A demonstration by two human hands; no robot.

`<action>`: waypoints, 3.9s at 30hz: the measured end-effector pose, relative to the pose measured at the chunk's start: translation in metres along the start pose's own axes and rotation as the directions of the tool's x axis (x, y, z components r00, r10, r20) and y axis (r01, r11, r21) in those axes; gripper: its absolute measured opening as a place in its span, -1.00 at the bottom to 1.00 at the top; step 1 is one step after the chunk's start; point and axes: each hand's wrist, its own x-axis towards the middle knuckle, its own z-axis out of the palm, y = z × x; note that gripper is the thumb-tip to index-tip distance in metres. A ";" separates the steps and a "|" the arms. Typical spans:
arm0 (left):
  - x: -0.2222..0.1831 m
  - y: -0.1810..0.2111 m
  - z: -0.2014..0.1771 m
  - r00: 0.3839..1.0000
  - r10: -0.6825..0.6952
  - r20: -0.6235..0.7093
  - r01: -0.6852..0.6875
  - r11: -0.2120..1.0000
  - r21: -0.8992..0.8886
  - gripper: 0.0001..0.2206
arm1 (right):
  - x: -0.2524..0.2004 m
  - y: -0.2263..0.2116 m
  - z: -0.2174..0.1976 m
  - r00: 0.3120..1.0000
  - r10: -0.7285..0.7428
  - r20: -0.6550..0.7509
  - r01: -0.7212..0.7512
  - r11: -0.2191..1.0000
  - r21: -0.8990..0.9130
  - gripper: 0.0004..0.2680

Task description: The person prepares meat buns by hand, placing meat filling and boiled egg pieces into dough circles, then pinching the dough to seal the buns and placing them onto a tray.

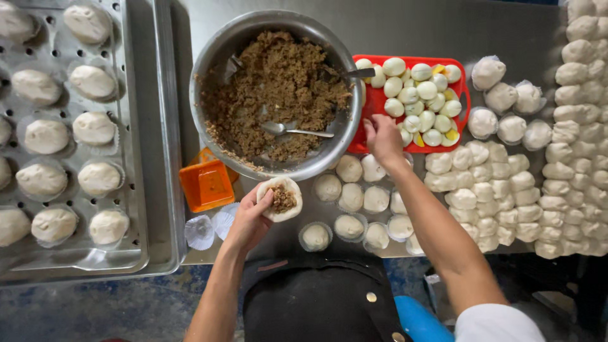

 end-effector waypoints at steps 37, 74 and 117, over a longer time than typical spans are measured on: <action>0.063 -0.040 0.143 0.939 -0.021 0.345 0.012 1.000 0.027 -0.56 | -0.110 -0.171 -0.202 0.956 -0.277 0.100 0.243 0.933 0.265 -0.78; -0.009 -0.018 0.148 0.953 0.107 0.282 -0.214 0.898 0.384 -0.60 | -0.147 -0.163 -0.196 0.962 -0.273 0.007 0.242 0.866 0.438 -0.89; -0.027 -0.035 0.146 0.947 0.290 0.140 -0.319 0.785 0.531 -0.54 | -0.134 -0.166 -0.183 0.893 -0.419 0.165 0.327 0.855 0.404 -0.84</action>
